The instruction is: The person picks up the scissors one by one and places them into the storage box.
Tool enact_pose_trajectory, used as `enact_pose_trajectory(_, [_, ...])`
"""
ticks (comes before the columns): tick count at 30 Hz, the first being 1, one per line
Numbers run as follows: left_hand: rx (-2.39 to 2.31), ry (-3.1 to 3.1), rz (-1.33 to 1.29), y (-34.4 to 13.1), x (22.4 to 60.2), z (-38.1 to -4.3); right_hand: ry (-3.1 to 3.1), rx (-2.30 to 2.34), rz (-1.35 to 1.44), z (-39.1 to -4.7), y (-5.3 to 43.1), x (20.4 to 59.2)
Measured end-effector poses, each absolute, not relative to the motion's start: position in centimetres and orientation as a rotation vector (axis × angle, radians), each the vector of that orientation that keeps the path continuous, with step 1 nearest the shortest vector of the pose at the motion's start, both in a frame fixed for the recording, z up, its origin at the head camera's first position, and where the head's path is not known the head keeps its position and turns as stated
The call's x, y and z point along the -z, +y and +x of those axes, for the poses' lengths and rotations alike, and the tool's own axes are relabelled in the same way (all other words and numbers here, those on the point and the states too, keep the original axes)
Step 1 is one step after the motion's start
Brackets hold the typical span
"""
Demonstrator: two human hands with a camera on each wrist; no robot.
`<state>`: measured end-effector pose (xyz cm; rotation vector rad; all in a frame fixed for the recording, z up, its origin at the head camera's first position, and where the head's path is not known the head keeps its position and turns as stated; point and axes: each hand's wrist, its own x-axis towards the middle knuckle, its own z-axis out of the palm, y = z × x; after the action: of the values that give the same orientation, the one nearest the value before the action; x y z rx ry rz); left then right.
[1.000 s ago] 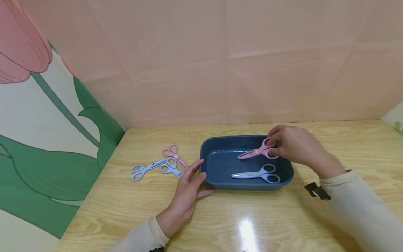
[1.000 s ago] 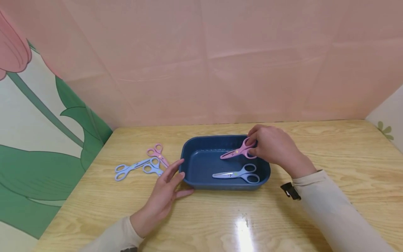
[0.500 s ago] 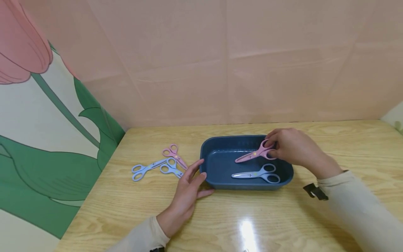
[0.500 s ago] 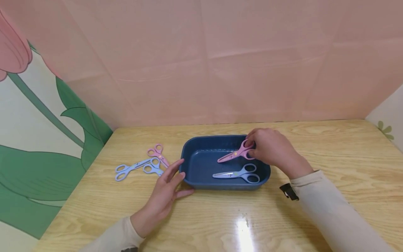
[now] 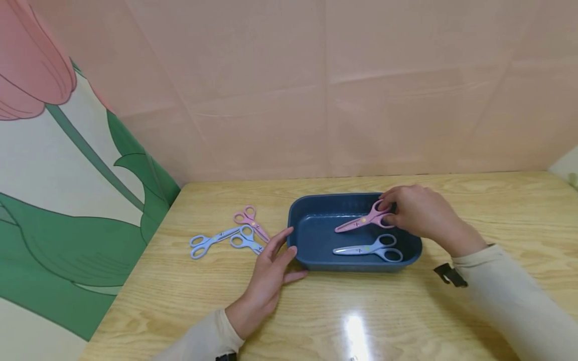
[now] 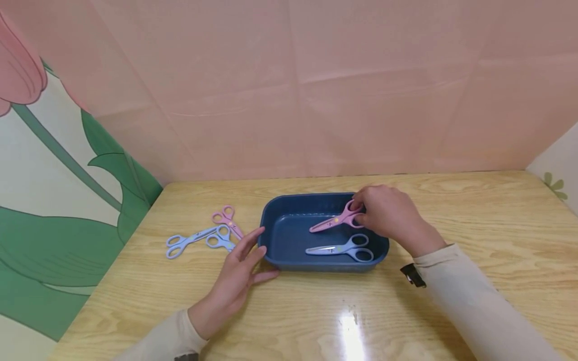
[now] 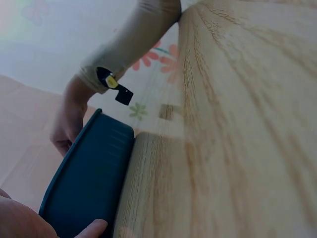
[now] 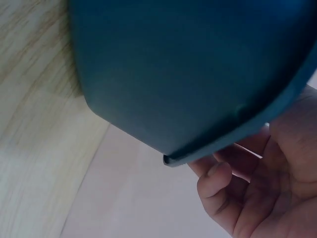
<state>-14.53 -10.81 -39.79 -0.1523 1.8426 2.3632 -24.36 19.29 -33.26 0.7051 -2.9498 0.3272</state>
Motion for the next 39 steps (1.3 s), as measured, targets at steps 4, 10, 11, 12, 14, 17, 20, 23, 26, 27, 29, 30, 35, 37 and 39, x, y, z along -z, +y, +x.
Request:
enact_pose_trajectory(4, [-2.366, 1.838, -0.145, -10.8, 39.8, -14.5, -2.965, -0.313, 0.679, -24.4, 19.1, 33.4])
enact_pose_trajectory(10, [-2.367, 1.840, -0.143, -10.8, 39.7, -14.6, -2.958, -0.293, 0.686, -24.5, 19.0, 33.7])
enact_pose_trajectory(11, [-2.367, 1.841, -0.143, -10.8, 39.7, -14.6, -2.959, -0.293, 0.685, -24.6, 19.0, 33.7])
enact_pose_trajectory(12, [-2.366, 1.842, -0.143, -10.8, 39.7, -14.6, -2.960, -0.294, 0.683, -24.6, 19.1, 33.8])
enact_pose_trajectory(14, [-2.365, 1.842, -0.145, -10.8, 39.7, -14.6, -2.964, -0.292, 0.680, -24.5, 19.1, 33.8])
enact_pose_trajectory(17, [-2.363, 1.842, -0.143, -10.8, 39.6, -14.6, -2.969, -0.287, 0.676, -24.5, 19.1, 33.9])
enact_pose_trajectory(20, [-2.362, 1.843, -0.140, -10.9, 39.7, -14.6, -2.981, -0.265, 0.674, -24.5, 19.0, 34.0])
enact_pose_trajectory(23, [-2.360, 1.844, -0.140, -10.9, 39.7, -14.6, -2.994, -0.243, 0.667, -24.5, 18.9, 34.0])
enact_pose_trajectory(26, [-2.359, 1.844, -0.143, -10.9, 39.7, -14.6, -2.989, -0.233, 0.659, -24.5, 18.8, 34.1])
enact_pose_trajectory(27, [-2.358, 1.844, -0.144, -10.9, 39.7, -14.6, -2.986, -0.233, 0.657, -24.5, 18.8, 34.2])
enact_pose_trajectory(29, [-2.357, 1.844, -0.145, -10.9, 39.7, -14.7, -2.975, -0.226, 0.661, -24.6, 18.8, 34.2])
enact_pose_trajectory(30, [-2.357, 1.844, -0.146, -10.9, 39.7, -14.6, -2.970, -0.223, 0.662, -24.6, 18.8, 34.3])
enact_pose_trajectory(35, [-2.358, 1.840, -0.147, -10.9, 39.7, -14.6, -2.956, -0.206, 0.663, -24.6, 18.7, 34.5])
enact_pose_trajectory(37, [-2.358, 1.839, -0.147, -10.9, 39.7, -14.5, -2.951, -0.201, 0.659, -24.6, 18.7, 34.6])
enact_pose_trajectory(39, [-2.357, 1.838, -0.149, -10.8, 39.7, -14.5, -2.947, -0.198, 0.655, -24.6, 18.7, 34.7])
